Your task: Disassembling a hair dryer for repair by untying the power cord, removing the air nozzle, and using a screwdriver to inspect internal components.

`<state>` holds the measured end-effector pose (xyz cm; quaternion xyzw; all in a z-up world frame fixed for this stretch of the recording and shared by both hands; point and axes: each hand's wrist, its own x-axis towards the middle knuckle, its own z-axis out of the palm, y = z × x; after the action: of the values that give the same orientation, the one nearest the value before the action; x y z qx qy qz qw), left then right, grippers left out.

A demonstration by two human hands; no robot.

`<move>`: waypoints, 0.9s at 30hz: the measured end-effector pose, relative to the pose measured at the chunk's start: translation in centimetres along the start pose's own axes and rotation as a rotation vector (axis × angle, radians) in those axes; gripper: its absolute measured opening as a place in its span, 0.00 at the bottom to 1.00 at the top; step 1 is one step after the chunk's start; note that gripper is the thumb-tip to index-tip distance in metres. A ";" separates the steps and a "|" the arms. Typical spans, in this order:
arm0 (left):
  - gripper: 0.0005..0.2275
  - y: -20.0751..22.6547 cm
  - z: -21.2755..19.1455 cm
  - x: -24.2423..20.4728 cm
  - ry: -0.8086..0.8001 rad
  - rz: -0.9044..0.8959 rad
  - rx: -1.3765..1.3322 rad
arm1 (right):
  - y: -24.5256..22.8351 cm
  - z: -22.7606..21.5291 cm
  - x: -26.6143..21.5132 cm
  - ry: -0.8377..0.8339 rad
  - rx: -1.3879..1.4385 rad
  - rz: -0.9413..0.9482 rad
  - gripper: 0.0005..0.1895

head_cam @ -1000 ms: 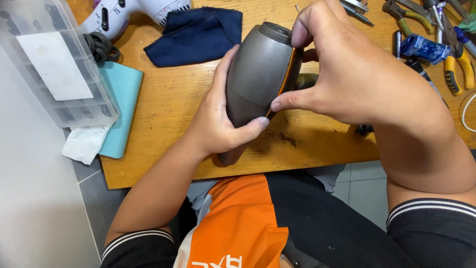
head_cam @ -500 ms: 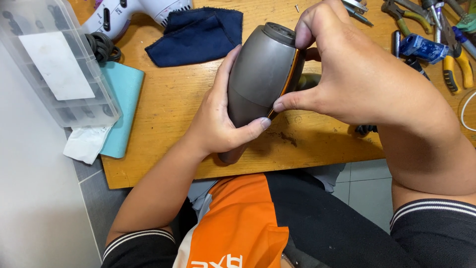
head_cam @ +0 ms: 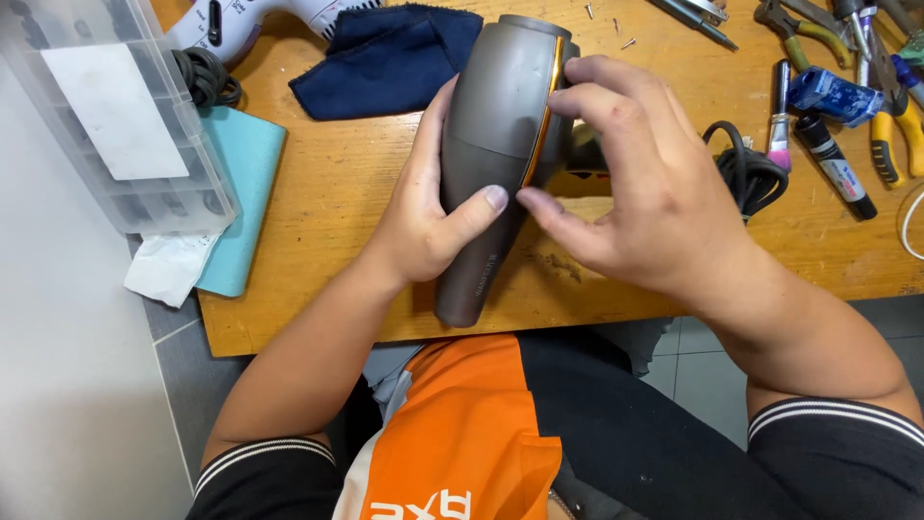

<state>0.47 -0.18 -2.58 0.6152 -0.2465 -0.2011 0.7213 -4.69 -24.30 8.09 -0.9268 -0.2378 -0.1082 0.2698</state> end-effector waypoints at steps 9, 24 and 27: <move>0.43 0.9 0.0 -0.2 -0.021 -0.035 0.020 | 1.6 -2.2 1.6 -0.116 0.282 0.176 0.48; 0.56 1.3 0.1 -1.4 -0.082 0.112 0.318 | -1.8 -5.2 -1.2 -0.039 0.245 0.265 0.35; 0.59 0.1 -0.3 -1.6 -0.088 0.207 0.397 | -2.0 -4.6 -3.3 0.051 0.212 0.237 0.35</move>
<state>-0.63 1.00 -2.65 0.7071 -0.3744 -0.1001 0.5915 -8.90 -26.65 11.76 -0.9117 -0.1300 -0.0733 0.3827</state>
